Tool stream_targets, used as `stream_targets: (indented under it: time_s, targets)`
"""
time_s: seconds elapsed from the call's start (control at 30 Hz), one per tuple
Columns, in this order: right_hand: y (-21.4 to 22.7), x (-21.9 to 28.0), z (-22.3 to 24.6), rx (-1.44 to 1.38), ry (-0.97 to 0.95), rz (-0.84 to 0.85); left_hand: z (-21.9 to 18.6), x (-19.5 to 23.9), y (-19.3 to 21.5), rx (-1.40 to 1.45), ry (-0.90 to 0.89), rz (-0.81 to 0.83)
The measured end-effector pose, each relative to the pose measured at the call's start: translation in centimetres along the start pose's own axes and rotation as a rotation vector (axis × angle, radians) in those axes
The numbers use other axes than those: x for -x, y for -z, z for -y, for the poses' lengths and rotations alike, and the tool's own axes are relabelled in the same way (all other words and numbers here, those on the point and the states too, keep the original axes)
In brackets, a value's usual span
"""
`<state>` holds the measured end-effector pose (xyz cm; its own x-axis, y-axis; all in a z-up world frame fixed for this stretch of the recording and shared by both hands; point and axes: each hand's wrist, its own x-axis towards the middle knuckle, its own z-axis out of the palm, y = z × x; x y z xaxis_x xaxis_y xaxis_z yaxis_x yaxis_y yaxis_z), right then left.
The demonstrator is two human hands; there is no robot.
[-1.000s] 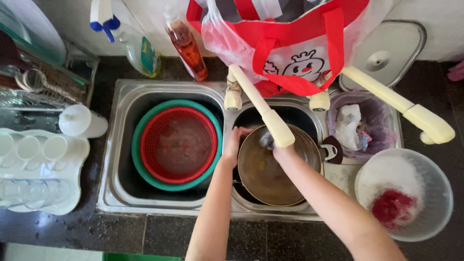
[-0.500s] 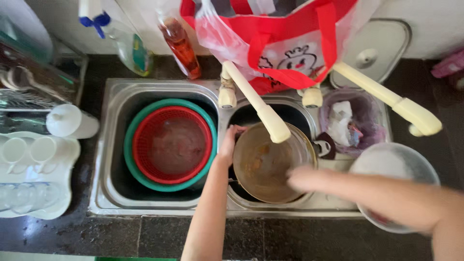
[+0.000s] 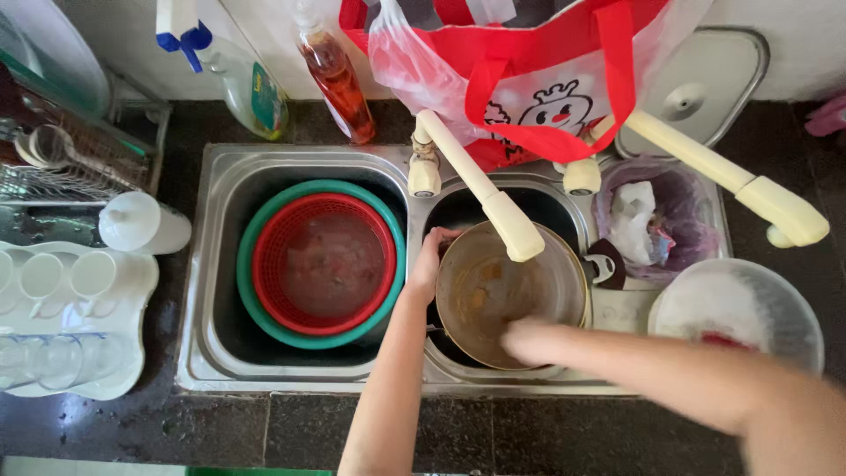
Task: The person washes a gold-colored pot in a double-basin kitchen sink. They rinse the pot under running water, scrub the interior with a red sponge, and rinse again. The person then uses a steel wool pad to scrub the pot's interior and exterior before rinsing it thoroughly.
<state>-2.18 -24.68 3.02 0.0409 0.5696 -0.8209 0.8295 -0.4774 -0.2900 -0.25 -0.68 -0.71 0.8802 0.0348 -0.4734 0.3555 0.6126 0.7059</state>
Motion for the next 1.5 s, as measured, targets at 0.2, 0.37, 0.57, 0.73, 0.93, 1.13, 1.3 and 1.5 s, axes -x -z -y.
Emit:
stream_targets:
  time_s: [0.2, 0.37, 0.57, 0.73, 0.93, 1.13, 1.3, 1.5]
  targets:
    - [9.8, -9.7, -2.0, -0.647, -0.224, -0.824, -1.1, 0.2, -0.6, -0.149, -0.012, -0.071]
    - [1.1, -4.6, -8.0, -0.971, -0.58, -0.904, -1.4, 0.6, -1.1, -0.116, 0.068, -0.096]
    - [3.4, -9.1, -4.3, -2.122, -0.31, -1.386, -1.5, 0.7, -1.2, -0.136, 0.055, -0.114]
    - [5.9, -10.4, 1.1, -1.156, -0.129, -1.224, -0.9, 0.2, -0.8, -0.296, 0.021, -0.138]
    - [6.6, -9.1, 0.4, -0.76, -0.166, -0.903, -1.6, 1.0, -1.5, -0.353, -0.012, -0.138]
    - [4.5, -4.3, -7.6, -0.701, -0.45, -1.089, -2.3, 2.3, -2.2, -0.263, 0.12, -0.169]
    - [1.2, -1.6, -1.3, -0.132, -0.309, -0.083, -2.4, 1.7, -2.2, -0.207, 0.031, -0.125]
    - [7.3, -7.9, -0.2, -1.082, -0.097, -0.916, -1.4, 0.4, -1.3, -0.21, 0.014, -0.114]
